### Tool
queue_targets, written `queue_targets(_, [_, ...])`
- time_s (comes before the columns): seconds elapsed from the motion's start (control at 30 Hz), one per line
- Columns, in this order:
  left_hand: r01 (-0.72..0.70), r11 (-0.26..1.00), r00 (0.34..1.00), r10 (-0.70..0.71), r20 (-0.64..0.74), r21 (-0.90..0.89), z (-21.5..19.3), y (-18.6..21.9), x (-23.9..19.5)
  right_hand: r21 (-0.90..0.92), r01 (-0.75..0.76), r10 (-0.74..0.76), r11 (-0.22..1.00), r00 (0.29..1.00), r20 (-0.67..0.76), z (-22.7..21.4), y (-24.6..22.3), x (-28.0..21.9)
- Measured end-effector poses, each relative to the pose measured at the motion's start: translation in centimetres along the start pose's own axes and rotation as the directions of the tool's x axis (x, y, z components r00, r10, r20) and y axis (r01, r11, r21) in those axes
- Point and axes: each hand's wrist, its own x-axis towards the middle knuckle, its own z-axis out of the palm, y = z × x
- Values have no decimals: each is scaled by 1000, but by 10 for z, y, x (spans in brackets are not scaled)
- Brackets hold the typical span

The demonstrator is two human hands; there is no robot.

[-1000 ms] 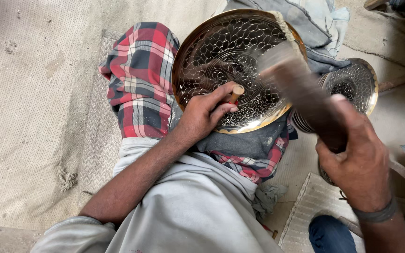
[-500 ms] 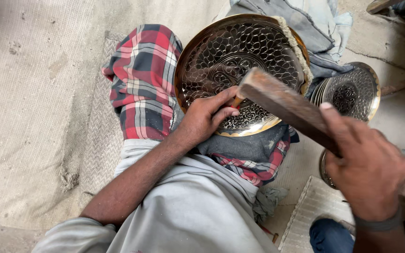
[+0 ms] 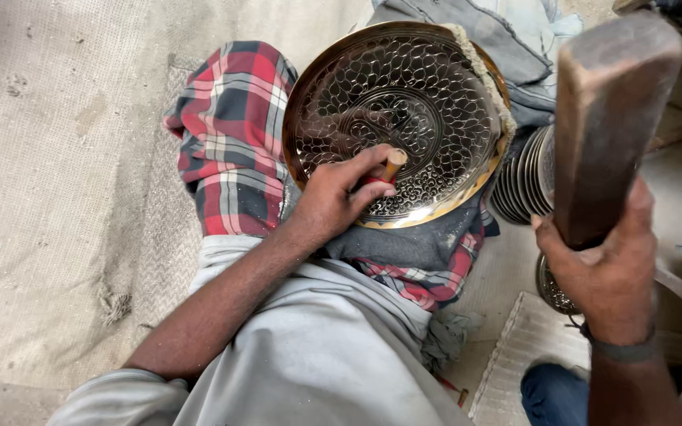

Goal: The person sits on the floor and uses a hammer and chisel to emboss a decorative pattern onto a brass plate. The plate rests on a cushioned cloth on the lap, and the person repeatedly strikes the chisel to create a textured surface.

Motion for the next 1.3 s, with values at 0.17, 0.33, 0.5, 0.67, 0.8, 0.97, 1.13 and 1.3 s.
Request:
queue_targets(0.17, [-11, 999, 988, 5, 155, 40, -3, 6, 14, 55, -112, 114, 992, 993, -36, 9, -6, -13])
queue_targets(0.33, [27, 998, 998, -24, 55, -52, -9, 18, 12, -94, -263, 272, 960, 957, 99, 40, 30, -59])
queue_targets(0.5, [0, 995, 977, 22, -213, 100, -6, 32, -13, 411, -333, 461, 849, 847, -266, 163, 101, -142])
queue_targets(0.67, [-22, 886, 993, 73, -92, 464, 13, 36, -16, 292, -614, 668, 733, 731, -140, 309, 116, -247])
queue_targets(0.8, [27, 771, 999, -2, -40, 636, 20, 32, -14, 185, -726, 731, 662, 680, 53, 355, 109, -270])
queue_targets(0.97, [-28, 620, 997, 70, -19, 784, 30, 27, -16, 175, -801, 781, 572, 597, 184, 344, 137, -271])
queue_targets(1.13, [0, 532, 1000, 3, -3, 847, 37, 40, 6, 197, -808, 773, 556, 589, 234, 314, 193, -221])
queue_targets(1.3, [-6, 572, 1000, -8, 13, 820, 32, 41, 1, 198, -845, 821, 496, 531, 209, 305, 154, -231])
